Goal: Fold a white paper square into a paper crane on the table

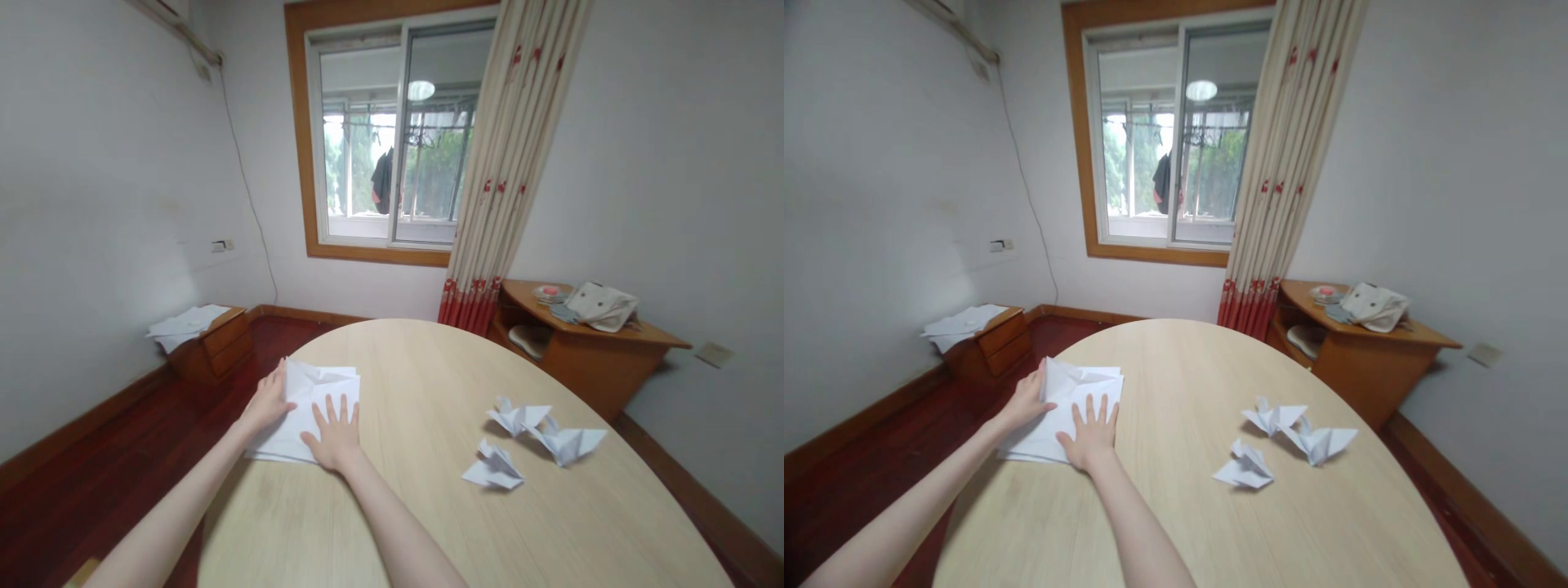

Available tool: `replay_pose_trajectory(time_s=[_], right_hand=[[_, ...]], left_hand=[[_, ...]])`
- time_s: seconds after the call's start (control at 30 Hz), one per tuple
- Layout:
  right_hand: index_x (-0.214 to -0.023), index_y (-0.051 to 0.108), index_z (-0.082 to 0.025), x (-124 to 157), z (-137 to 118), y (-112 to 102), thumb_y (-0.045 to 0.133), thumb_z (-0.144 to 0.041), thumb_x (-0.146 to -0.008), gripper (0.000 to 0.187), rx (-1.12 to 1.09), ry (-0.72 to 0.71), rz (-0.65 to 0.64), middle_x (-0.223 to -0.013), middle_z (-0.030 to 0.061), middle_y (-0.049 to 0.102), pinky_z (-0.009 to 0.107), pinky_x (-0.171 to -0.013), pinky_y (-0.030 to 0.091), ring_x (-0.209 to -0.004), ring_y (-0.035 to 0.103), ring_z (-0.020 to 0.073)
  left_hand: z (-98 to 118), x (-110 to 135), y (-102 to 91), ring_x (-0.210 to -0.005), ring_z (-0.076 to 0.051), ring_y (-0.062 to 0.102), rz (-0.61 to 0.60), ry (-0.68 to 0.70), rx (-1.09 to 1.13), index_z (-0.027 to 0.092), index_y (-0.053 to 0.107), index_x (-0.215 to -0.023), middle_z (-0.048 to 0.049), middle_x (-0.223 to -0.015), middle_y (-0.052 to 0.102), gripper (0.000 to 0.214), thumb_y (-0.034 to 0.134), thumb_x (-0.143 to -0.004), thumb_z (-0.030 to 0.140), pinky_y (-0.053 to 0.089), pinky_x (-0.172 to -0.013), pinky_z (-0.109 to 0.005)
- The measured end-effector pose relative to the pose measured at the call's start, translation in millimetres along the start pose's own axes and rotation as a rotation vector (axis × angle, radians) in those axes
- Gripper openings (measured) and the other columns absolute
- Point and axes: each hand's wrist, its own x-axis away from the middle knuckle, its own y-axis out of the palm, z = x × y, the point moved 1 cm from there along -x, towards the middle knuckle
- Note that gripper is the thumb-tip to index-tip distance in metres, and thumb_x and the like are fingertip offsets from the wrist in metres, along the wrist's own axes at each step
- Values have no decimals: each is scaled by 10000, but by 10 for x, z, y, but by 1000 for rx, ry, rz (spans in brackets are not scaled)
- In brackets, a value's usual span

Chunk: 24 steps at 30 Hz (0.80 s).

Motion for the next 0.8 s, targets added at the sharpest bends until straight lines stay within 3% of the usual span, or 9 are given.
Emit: replay_pose_trajectory(time_s=[0.07, 0.13, 0.23, 0.33, 0.47, 0.53, 0.6, 0.67, 0.8], right_hand=[[-1508, 211, -233, 48, 55, 26, 233, -608, -949, 674, 4, -25, 32, -1592, 75, 65, 584, -1119, -55, -1447, -58, 324], [-1500, 245, -229, 77, 94, 9, 261, -613, -945, 675, 5, -45, 42, -1589, 79, 105, 578, -1126, -44, -1448, -37, 329], [-1490, 278, -171, 160, 106, -120, 322, -599, -941, 698, 4, -62, 42, -1579, 118, 143, 572, -1131, -50, -1446, -25, 343], [-1493, 257, -132, 418, 68, -442, 397, -568, -934, 723, -18, -133, 81, -1581, 137, 125, 582, -1137, -20, -1445, -30, 352], [-1488, 263, -155, 1079, 246, -1005, 442, -437, -949, 634, -70, -303, 373, -1563, 100, 252, 488, -1174, 72, -1452, 108, 268], [-1423, 376, -155, 1454, 585, -1144, 441, -339, -939, 521, -118, -202, 555, -1464, 122, 430, 449, -1154, 193, -1379, 314, 245], [-1231, 544, -182, 1784, 1058, -1120, 436, -323, -919, 359, -230, -26, 739, -1257, 126, 587, 451, -1064, 335, -1224, 486, 257], [-1049, 597, -203, 2019, 1545, -972, 545, -379, -815, 298, -396, 160, 832, -1113, 111, 628, 451, -983, 405, -1106, 550, 277], [-852, 621, -210, 2197, 2119, -703, 615, -419, -703, 257, -560, 345, 856, -932, 93, 670, 480, -900, 440, -947, 604, 298]], left_hand=[[-131, 59, 17, -1434, -398, 72, 100, 98, -120, 66, 290, -1428, -227, -1562, 146, 873, 654, -639, 146, 141, -1127, -542], [-278, 111, 1, -1436, -382, 110, 235, 292, -555, 118, 369, -1411, -190, -1562, 192, 648, 534, -788, 180, 132, -1114, -578], [-501, 125, -13, -1389, -343, 293, 76, 403, -895, 227, 574, -1259, -105, -1460, 441, 464, 381, -857, 98, 116, -1112, -593], [-501, 93, -27, -1352, -375, 344, 85, 445, -952, 207, 600, -1245, -132, -1434, 464, 417, 372, -898, 168, 101, -1104, -617], [-17, 178, -27, -1335, -388, 349, 321, 532, -834, 159, 474, -1349, -162, -1447, 423, 441, 331, -960, 309, 152, -1092, -630], [320, 354, -1, -1338, -370, 346, 446, 618, -719, 169, 428, -1379, -148, -1459, 398, 449, 335, -972, 335, 168, -1114, -592], [623, 614, 63, -1320, -353, 373, 527, 725, -609, 180, 436, -1375, -146, -1410, 453, 430, 372, -969, 305, 192, -1128, -560], [857, 917, 168, -1223, -316, 482, 589, 892, -479, 227, 484, -1332, -111, -1259, 577, 391, 444, -943, 247, 276, -1109, -528], [1129, 1424, 499, -1009, -232, 606, 464, 1042, -308, 260, 584, -1191, -52, -1061, 656, 355, 531, -873, 112, 394, -1041, -437]])
